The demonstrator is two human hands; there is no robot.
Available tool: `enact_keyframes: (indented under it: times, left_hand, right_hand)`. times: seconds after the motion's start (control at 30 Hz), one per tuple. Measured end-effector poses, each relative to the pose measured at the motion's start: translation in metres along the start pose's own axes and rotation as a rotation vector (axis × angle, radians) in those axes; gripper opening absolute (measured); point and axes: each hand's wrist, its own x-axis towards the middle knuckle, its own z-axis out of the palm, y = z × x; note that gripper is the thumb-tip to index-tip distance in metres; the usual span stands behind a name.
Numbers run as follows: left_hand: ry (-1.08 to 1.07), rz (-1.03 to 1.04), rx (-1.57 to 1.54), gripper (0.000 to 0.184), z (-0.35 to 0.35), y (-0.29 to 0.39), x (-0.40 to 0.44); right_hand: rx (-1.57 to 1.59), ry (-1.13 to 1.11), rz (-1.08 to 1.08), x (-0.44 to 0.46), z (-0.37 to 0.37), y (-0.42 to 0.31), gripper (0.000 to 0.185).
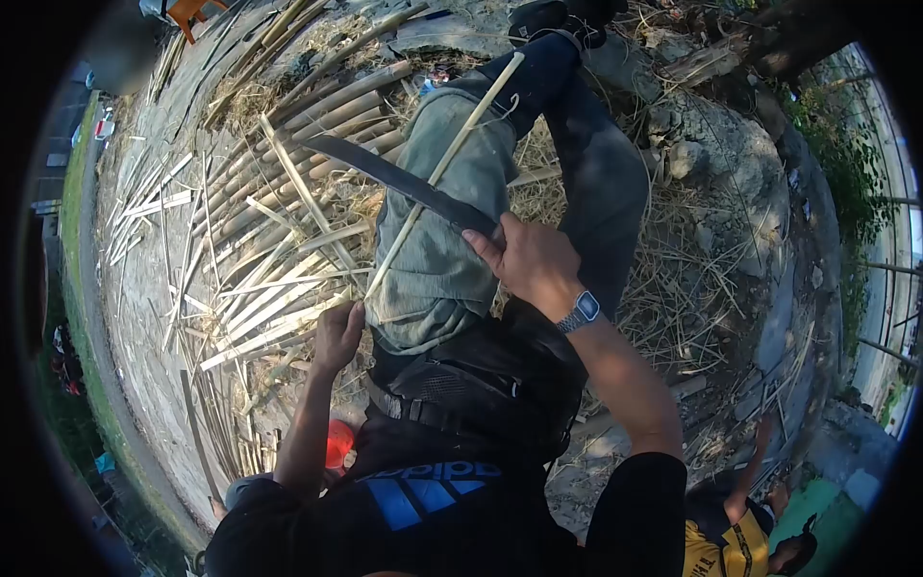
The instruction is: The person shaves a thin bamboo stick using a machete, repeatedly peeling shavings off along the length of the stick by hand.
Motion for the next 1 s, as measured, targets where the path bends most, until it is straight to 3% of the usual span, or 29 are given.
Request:
enact_keyframes:
  times: [0.03,0.1,0.17,0.3,0.43,0.67,0.9,0.93,0.97,1.0]
  left_hand:
    - [0.004,-0.005,-0.011,0.049,0.002,-0.005,0.0]
    - [0.052,0.029,-0.037,0.048,0.007,-0.013,-0.002]
    - [0.066,0.011,-0.066,0.048,0.007,-0.01,-0.003]
    - [0.057,0.034,-0.122,0.047,0.009,-0.012,0.001]
    - [0.04,0.065,-0.09,0.047,0.005,-0.016,0.002]
    - [-0.023,-0.032,-0.201,0.045,0.002,0.009,0.015]
    - [-0.01,0.027,-0.24,0.045,-0.002,0.028,0.015]
    - [0.002,0.032,-0.121,0.045,-0.006,0.018,0.01]
    - [0.013,0.035,-0.007,0.045,-0.01,-0.001,0.002]
    - [0.027,-0.006,-0.071,0.044,-0.012,-0.019,-0.009]
  right_hand:
    - [-0.009,-0.006,-0.005,0.011,0.006,0.009,0.06]
    - [0.009,0.243,-0.033,0.038,0.01,0.031,0.064]
    - [0.18,0.297,0.068,0.071,-0.005,0.046,0.067]
    - [0.08,0.28,0.076,0.088,-0.028,0.037,0.067]
    - [-0.066,0.156,-0.148,0.056,-0.015,0.019,0.066]
    - [-0.109,0.328,0.104,0.117,-0.04,0.054,0.072]
    - [-0.153,0.501,0.251,0.144,-0.015,0.075,0.073]
    - [-0.119,0.511,0.331,0.164,-0.019,0.095,0.078]
    - [-0.09,0.48,0.281,0.181,-0.027,0.123,0.087]
    - [0.084,0.407,0.464,0.176,-0.04,0.123,0.086]
